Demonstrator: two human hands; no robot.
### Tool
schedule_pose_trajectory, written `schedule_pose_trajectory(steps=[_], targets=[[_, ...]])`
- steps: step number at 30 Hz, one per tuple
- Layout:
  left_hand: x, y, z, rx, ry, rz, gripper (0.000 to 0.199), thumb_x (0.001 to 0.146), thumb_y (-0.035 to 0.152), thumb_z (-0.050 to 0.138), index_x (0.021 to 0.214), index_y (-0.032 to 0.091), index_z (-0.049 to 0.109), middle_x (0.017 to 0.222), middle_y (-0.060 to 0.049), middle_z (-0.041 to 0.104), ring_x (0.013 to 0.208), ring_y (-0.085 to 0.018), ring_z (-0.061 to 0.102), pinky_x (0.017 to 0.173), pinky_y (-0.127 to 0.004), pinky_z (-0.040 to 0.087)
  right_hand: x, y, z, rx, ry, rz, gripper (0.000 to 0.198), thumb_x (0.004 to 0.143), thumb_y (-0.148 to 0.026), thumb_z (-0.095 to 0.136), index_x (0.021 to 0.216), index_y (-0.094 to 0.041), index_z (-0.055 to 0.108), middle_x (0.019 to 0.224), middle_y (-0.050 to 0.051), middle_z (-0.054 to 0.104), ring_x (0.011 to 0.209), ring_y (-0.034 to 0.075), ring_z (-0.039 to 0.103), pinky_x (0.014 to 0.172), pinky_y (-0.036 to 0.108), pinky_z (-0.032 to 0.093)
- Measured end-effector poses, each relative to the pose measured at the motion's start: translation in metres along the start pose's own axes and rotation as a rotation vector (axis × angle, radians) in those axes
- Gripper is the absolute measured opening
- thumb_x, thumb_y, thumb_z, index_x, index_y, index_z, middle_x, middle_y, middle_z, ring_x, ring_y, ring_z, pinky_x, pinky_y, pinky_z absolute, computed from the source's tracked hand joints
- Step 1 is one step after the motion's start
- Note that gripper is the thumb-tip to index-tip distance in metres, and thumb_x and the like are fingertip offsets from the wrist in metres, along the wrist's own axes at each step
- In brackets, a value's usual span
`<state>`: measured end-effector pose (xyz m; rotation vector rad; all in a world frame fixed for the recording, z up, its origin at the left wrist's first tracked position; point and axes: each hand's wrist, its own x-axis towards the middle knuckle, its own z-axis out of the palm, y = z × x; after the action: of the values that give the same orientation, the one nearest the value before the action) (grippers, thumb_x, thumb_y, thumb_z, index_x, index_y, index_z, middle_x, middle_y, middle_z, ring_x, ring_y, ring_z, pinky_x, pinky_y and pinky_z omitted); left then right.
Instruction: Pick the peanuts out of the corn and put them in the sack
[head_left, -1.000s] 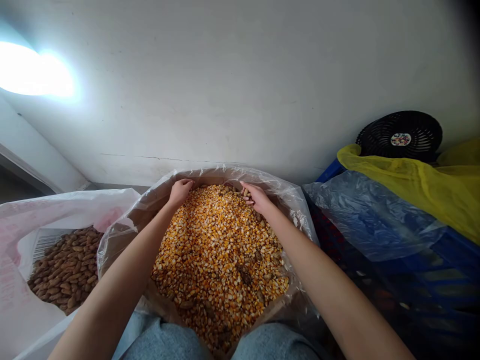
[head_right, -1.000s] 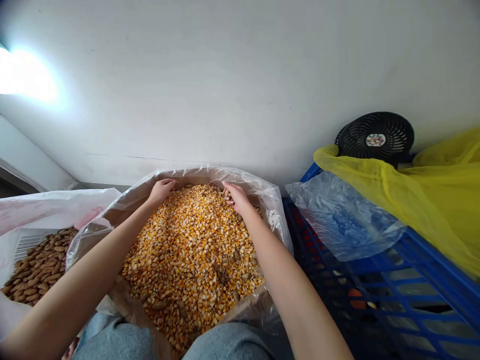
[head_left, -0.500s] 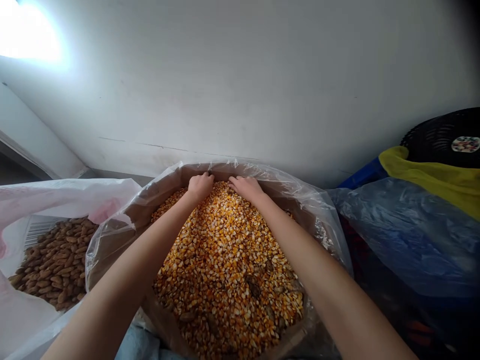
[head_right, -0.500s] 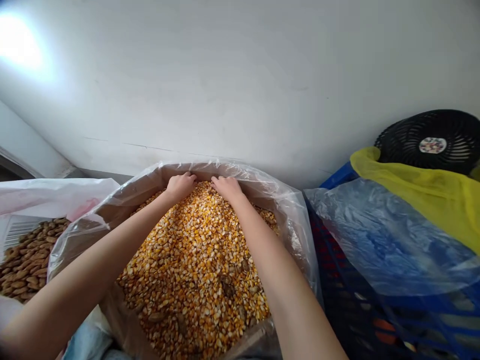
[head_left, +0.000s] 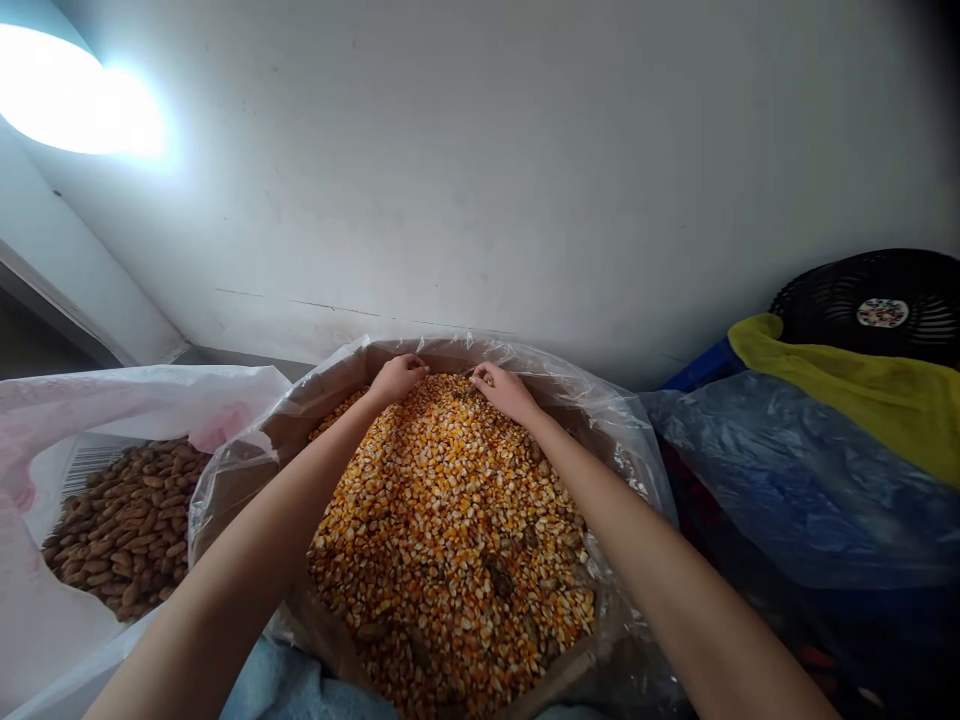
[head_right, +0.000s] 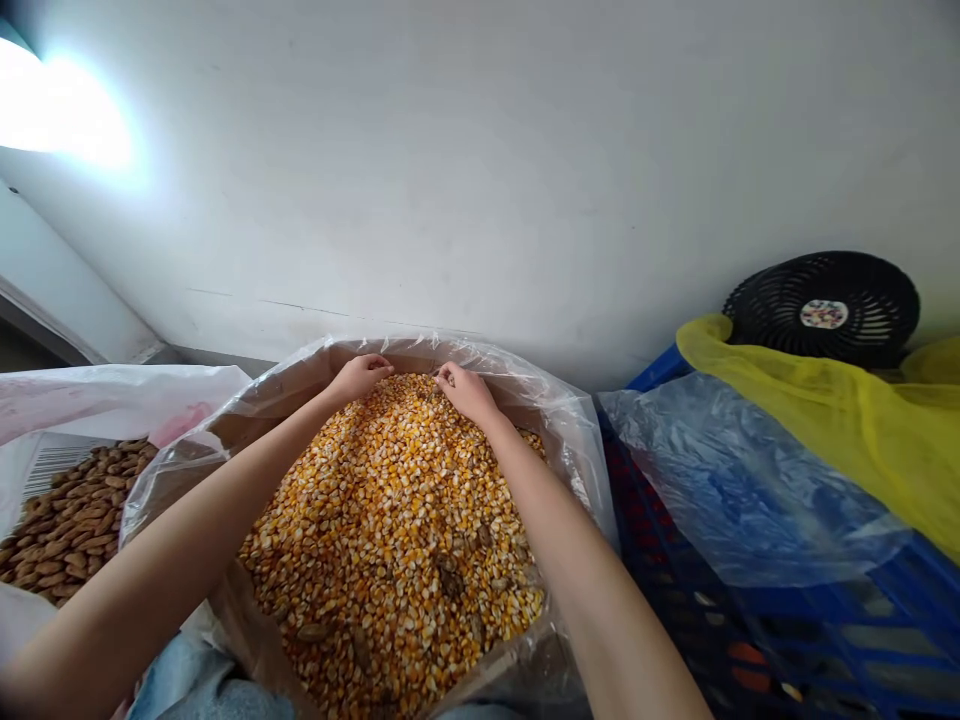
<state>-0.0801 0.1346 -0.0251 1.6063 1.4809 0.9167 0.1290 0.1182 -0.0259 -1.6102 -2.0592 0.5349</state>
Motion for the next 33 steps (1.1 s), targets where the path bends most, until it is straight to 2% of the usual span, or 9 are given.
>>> schedule_pose_trajectory(steps=[2,7,10,13,17,21,25,29,33], targets=[[-0.003,0.005,-0.002,-0.321,-0.09,-0.085,0.018,0.064,0.033,0.061,0.068,0.017,0.056,0.05,0.002,0.047,0.035,-0.006,0.037,0.032,-0.018,0.021,-0.004,-0.002,-0.003,0.269,0.05,0.084,0.02,0.074,-0.039,0.047,0.079,-0.02,0.051,0.064,-0.002,0.052,0.054,0.01,0.046,0.049,0.02,0.032],[-0.014,0.027,-0.007,-1.045,-0.292,-0.246,0.011,0.071,0.026,0.049,0.067,0.016,0.048,0.056,0.002,0.047,0.035,-0.004,0.035,0.028,-0.015,0.013,-0.01,-0.015,-0.012,1.249,0.107,0.338,0.014,0.077,-0.028,0.034,0.067,-0.019,0.038,0.054,-0.005,0.038,0.037,0.005,0.025,0.033,0.015,0.019],[-0.019,0.035,-0.009,-1.211,-0.32,-0.255,0.01,0.073,0.025,0.042,0.07,0.016,0.048,0.057,0.002,0.047,0.035,-0.004,0.035,0.028,-0.015,0.015,-0.015,-0.021,-0.021,1.545,0.079,0.372,0.015,0.078,-0.023,0.029,0.068,-0.018,0.04,0.056,-0.003,0.039,0.039,0.005,0.03,0.03,0.014,0.02],[-0.02,0.035,-0.006,-1.168,-0.306,-0.286,0.018,0.075,0.034,0.042,0.072,0.017,0.049,0.058,0.002,0.047,0.037,-0.005,0.037,0.03,-0.015,0.017,-0.017,-0.022,-0.026,1.574,0.057,0.455,0.016,0.079,-0.028,0.032,0.07,-0.018,0.042,0.06,0.0,0.046,0.045,0.006,0.04,0.03,0.013,0.025],[-0.018,0.028,0.004,-0.806,-0.214,-0.267,0.029,0.071,0.044,0.049,0.063,0.016,0.049,0.055,0.002,0.045,0.036,-0.005,0.036,0.03,-0.017,0.015,-0.017,-0.018,-0.022,1.243,0.035,0.509,0.017,0.077,-0.031,0.041,0.067,-0.017,0.046,0.06,0.001,0.05,0.043,0.006,0.04,0.031,0.014,0.024],[-0.012,0.026,0.019,-0.106,-0.078,-0.028,0.027,0.065,0.043,0.057,0.059,0.017,0.054,0.054,-0.001,0.049,0.042,-0.009,0.041,0.036,-0.02,0.023,-0.016,-0.009,-0.016,0.336,0.001,0.274,0.022,0.078,-0.031,0.043,0.082,-0.019,0.061,0.076,0.006,0.06,0.06,0.013,0.053,0.045,0.02,0.038],[0.001,0.036,0.043,0.431,-0.004,0.25,0.015,0.063,0.035,0.061,0.068,0.021,0.061,0.073,-0.005,0.059,0.072,-0.02,0.054,0.054,-0.023,0.036,-0.015,-0.002,-0.009,-0.395,-0.123,0.086,0.03,0.081,-0.023,0.039,0.101,-0.022,0.06,0.095,0.01,0.062,0.085,0.023,0.057,0.067,0.031,0.042],[0.015,0.046,0.069,0.7,-0.168,0.208,0.011,0.062,0.03,0.063,0.065,0.02,0.063,0.079,-0.009,0.061,0.085,-0.027,0.054,0.07,-0.03,0.038,-0.013,0.002,-0.002,-0.524,-0.195,0.064,0.03,0.081,-0.021,0.038,0.099,-0.017,0.061,0.093,0.015,0.061,0.087,0.026,0.057,0.071,0.035,0.041],[0.016,0.044,0.08,0.737,-0.199,0.191,0.012,0.063,0.029,0.061,0.065,0.018,0.065,0.08,-0.011,0.061,0.085,-0.028,0.055,0.072,-0.032,0.038,-0.013,0.004,0.001,-0.547,-0.2,0.047,0.03,0.081,-0.017,0.036,0.094,-0.015,0.062,0.094,0.016,0.061,0.089,0.026,0.056,0.073,0.035,0.04]])
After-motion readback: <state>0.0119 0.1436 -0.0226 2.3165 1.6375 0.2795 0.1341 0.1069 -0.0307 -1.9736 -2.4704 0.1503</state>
